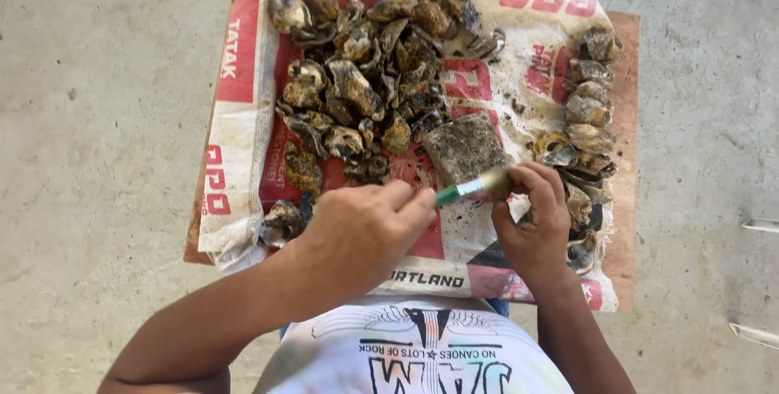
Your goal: Cleaning and scraping barnacles and debris off of oyster shells using a small tool and a brush.
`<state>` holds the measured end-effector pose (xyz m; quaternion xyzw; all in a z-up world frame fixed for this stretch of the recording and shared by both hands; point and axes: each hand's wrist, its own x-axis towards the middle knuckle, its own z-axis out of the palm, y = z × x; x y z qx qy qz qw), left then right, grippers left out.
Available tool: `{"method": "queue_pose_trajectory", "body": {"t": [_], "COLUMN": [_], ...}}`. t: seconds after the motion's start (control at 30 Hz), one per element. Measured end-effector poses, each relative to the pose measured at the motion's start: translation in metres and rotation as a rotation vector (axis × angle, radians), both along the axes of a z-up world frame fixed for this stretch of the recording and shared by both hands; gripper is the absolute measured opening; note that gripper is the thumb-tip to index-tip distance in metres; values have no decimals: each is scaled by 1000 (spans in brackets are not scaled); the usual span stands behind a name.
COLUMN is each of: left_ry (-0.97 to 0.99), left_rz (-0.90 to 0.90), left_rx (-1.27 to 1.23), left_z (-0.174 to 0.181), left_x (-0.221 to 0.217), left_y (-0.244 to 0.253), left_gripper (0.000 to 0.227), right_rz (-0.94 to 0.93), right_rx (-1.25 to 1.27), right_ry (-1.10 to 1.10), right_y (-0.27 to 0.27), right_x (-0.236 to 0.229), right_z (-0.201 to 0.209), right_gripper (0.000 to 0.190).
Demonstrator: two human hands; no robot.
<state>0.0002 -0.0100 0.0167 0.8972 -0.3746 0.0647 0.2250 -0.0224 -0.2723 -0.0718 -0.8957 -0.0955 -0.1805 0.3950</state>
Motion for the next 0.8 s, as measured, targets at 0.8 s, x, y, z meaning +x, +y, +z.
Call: {"method": "queue_pose_trajectory", "body": {"t": [0.8], "left_ry": [-155], "left_rz": [29], "left_rx": [-26], "left_z": [-2], "left_x": [6], "left_y": [4], "left_gripper": [26], "right_rz": [76], "right_rx": [74], "right_ry": [-53], "right_y": [-4], "right_x": [4], "right_z": [-11], "right_gripper": [85]}}
